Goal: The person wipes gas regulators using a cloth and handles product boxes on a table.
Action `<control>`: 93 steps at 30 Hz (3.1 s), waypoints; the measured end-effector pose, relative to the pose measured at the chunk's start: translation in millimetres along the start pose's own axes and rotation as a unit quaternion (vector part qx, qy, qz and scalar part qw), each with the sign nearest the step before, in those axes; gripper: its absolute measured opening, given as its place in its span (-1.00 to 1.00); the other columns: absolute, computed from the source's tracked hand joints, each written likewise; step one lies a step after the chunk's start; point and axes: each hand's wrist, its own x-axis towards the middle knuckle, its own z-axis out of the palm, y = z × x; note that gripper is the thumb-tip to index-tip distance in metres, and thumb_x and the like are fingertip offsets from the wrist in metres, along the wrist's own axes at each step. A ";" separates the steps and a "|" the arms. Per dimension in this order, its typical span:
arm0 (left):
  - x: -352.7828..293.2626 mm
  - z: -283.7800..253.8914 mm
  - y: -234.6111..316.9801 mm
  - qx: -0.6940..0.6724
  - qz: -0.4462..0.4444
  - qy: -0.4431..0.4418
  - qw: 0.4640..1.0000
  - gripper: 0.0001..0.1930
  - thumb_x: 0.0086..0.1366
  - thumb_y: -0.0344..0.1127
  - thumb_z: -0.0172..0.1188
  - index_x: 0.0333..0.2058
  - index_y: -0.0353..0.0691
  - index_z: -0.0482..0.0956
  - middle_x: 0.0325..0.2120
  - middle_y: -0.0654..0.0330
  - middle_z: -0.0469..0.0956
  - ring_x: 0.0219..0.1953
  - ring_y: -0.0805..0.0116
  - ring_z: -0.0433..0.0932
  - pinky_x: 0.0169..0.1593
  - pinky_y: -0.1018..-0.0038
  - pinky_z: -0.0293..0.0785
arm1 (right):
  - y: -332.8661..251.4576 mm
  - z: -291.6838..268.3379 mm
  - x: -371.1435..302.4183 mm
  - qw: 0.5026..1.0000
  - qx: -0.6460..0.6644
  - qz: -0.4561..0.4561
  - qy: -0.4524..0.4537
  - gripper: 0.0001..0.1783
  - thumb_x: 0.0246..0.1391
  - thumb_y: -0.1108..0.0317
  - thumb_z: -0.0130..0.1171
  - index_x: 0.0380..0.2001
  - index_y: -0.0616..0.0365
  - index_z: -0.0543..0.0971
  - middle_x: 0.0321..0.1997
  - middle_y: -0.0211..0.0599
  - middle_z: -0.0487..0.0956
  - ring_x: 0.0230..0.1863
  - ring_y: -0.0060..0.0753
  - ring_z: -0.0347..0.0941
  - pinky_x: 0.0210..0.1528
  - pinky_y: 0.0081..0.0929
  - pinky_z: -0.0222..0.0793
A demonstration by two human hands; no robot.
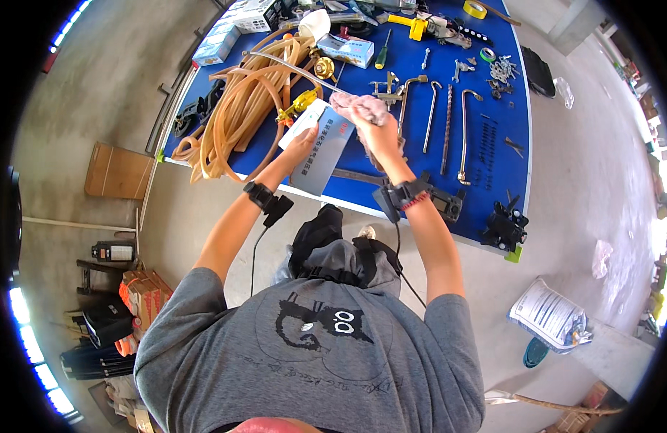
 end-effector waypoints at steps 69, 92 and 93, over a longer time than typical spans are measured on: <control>-258.3 -215.3 -178.3 -0.171 -0.043 0.015 0.984 -0.17 0.06 0.26 0.06 0.14 -0.26 0.22 -0.01 -0.14 0.34 0.06 0.03 0.31 0.13 0.30 0.18 | 40.9 314.2 -187.9 0.714 0.352 0.556 -0.239 -0.58 0.20 0.23 -0.24 -0.01 0.26 0.40 0.01 -0.15 0.46 0.02 -0.26 0.40 0.08 -0.36 0.31; -168.4 -500.0 -269.1 -0.005 -0.034 0.040 0.999 -0.16 -0.17 0.27 0.27 -0.02 -0.28 0.42 -0.25 -0.06 0.53 -0.19 0.14 0.53 -0.09 0.36 0.39 | 55.9 530.5 -32.9 0.798 0.474 0.348 -0.129 -0.49 0.19 0.00 -0.18 0.02 0.17 0.37 0.03 -0.17 0.45 0.04 -0.16 0.38 0.14 -0.15 0.24; -158.8 -516.4 -267.7 0.041 -0.029 0.051 0.997 -0.16 -0.17 0.27 0.27 -0.02 -0.28 0.42 -0.25 -0.06 0.53 -0.19 0.12 0.52 -0.10 0.35 0.39 | 51.7 533.2 -26.7 0.788 0.485 0.355 -0.131 -0.48 0.20 -0.01 -0.19 0.02 0.16 0.37 0.03 -0.17 0.46 0.03 -0.16 0.39 0.13 -0.15 0.25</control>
